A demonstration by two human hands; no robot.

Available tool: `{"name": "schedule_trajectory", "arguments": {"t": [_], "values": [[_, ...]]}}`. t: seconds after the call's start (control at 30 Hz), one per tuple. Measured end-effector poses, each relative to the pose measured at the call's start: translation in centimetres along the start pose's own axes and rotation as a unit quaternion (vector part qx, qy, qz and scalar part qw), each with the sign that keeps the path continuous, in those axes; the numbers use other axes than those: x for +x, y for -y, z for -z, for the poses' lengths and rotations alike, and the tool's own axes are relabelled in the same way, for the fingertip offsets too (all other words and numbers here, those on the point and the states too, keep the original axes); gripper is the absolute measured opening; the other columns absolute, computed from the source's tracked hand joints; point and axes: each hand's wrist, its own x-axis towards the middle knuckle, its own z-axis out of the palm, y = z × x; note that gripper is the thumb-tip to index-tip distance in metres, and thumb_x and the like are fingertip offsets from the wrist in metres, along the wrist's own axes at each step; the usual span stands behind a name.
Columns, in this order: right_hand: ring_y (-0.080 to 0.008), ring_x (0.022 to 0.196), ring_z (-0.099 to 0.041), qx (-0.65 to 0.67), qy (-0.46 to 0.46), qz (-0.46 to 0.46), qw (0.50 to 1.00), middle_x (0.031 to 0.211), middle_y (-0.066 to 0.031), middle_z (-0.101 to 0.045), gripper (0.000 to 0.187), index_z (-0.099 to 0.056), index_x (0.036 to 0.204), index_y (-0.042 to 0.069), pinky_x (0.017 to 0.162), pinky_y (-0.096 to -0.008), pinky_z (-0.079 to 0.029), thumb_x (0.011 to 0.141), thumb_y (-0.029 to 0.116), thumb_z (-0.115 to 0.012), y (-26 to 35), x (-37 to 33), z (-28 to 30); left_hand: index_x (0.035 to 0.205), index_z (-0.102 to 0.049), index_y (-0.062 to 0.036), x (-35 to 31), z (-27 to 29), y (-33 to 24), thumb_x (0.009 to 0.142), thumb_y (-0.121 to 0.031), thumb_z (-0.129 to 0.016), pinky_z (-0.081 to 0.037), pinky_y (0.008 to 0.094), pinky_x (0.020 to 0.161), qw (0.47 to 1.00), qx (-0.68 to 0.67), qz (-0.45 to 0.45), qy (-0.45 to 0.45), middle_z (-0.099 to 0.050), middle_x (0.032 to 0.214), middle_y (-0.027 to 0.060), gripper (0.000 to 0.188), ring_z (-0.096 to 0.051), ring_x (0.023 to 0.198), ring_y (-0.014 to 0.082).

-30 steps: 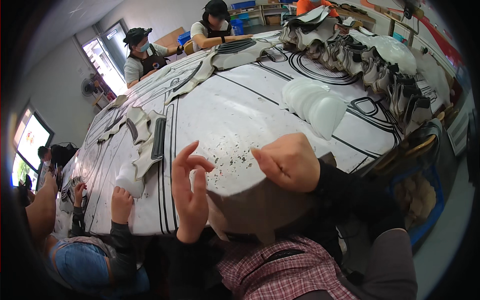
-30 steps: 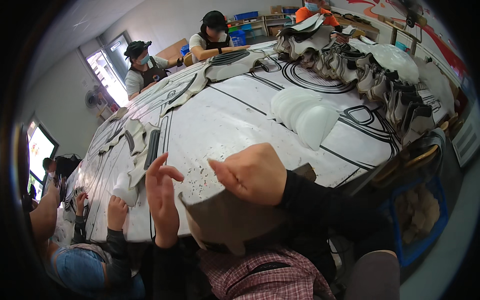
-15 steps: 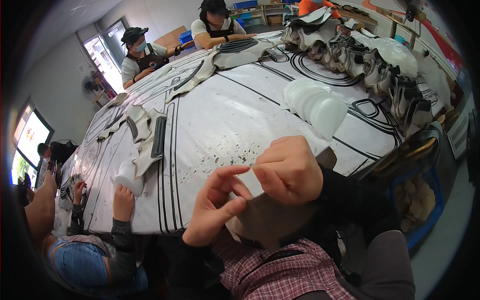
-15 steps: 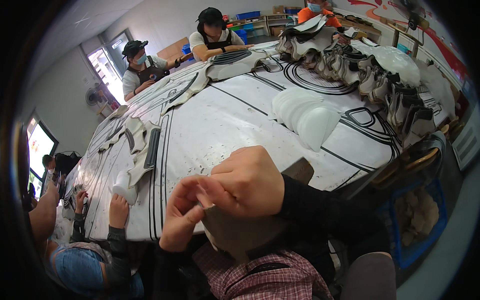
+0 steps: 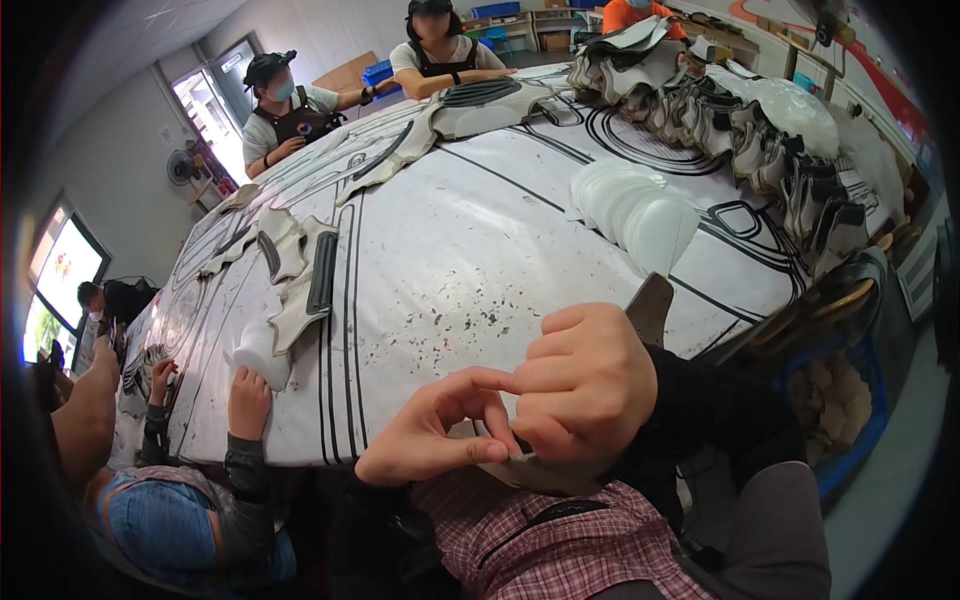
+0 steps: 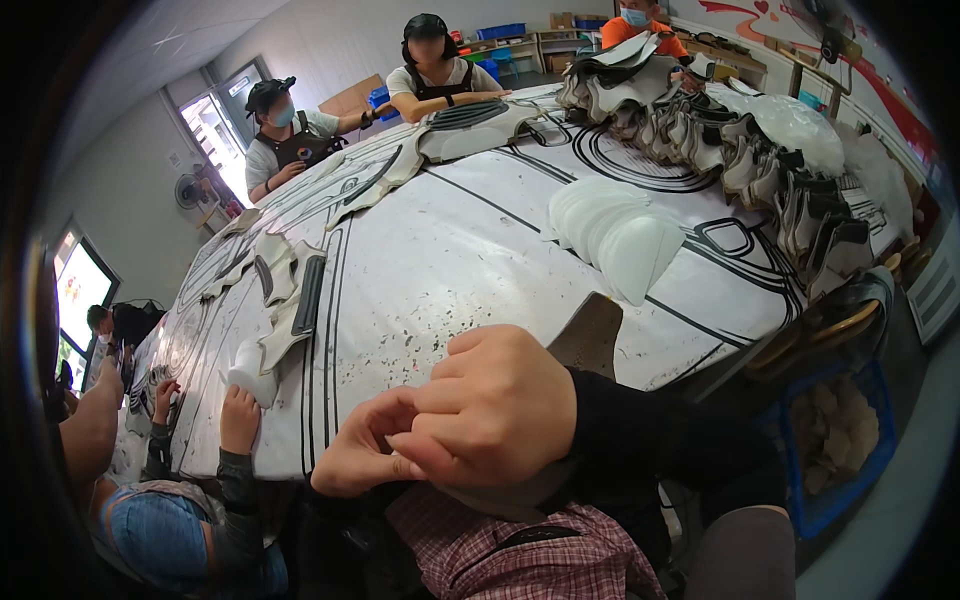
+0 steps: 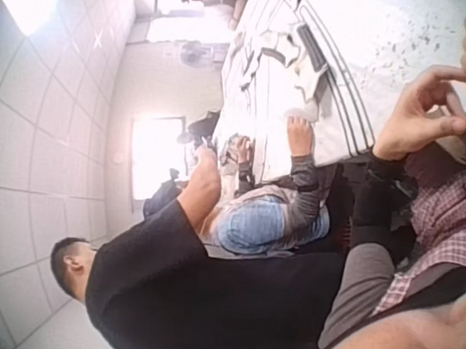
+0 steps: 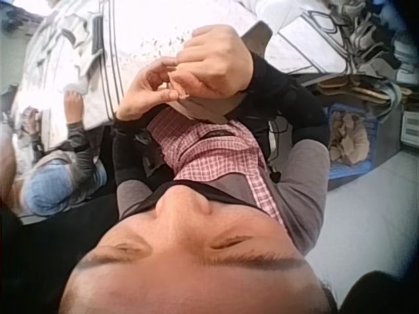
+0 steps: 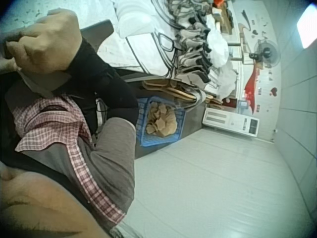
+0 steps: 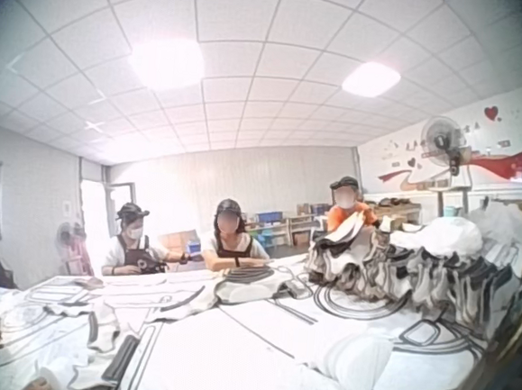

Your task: Manually assembling shoe components by attaching a white plastic heel counter to a leather upper piece.

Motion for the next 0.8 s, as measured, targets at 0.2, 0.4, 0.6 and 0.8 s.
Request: {"name": "schedule_trajectory", "arguments": {"t": [0.2,0.4,0.6,0.8], "values": [[-0.0194,0.044,-0.048,-0.08,0.008,-0.045,0.996,0.054,0.0006,-0.045,0.018,-0.053,0.06,0.012,0.043,-0.0321,-0.036,0.075,0.01,-0.064,-1.8,-0.7,1.2,0.128,-0.051,-0.002,0.2,-0.3,-0.2,0.083,-0.007,-0.072,-0.045,0.0265,0.085,0.987,0.096,-0.061,-0.112,-0.063,0.083,0.0025,0.05,-0.06,0.085,0.0101],[-0.0234,0.042,-0.046,0.003,-0.038,-0.059,0.998,0.052,-0.0014,-0.045,0.024,-0.051,0.059,0.009,0.042,-0.0343,-0.036,0.08,0.009,-0.062,-1.8,-0.6,0.5,0.125,-0.054,-0.0035,0.0,-0.5,0.6,0.082,-0.012,-0.074,-0.042,0.0232,0.078,0.992,0.027,-0.088,-0.088,-0.06,0.077,-0.0013,0.048,-0.055,0.078,0.0065],[-0.0267,0.043,-0.046,-0.002,-0.046,-0.104,0.993,0.051,-0.0052,-0.046,0.033,-0.046,0.055,0.007,0.043,-0.0368,-0.036,0.085,0.008,-0.058,-1.9,-0.8,0.7,0.125,-0.053,-0.0018,0.1,-1.5,0.6,0.09,-0.021,-0.067,-0.041,0.022,0.075,0.975,0.094,-0.122,-0.158,-0.056,0.074,-0.0004,0.043,-0.053,0.076,0.0069],[-0.0307,0.047,-0.05,0.119,-0.089,-0.16,0.976,0.054,-0.0103,-0.047,0.031,-0.051,0.061,0.003,0.046,-0.0384,-0.038,0.092,0.01,-0.05,-1.9,-1.7,-0.6,0.108,-0.059,0.0015,0.8,-0.6,1.4,0.104,-0.038,-0.029,-0.03,0.0204,0.054,0.897,0.215,-0.247,-0.298,-0.048,0.059,-0.0017,0.049,-0.04,0.055,0.0042]]}}
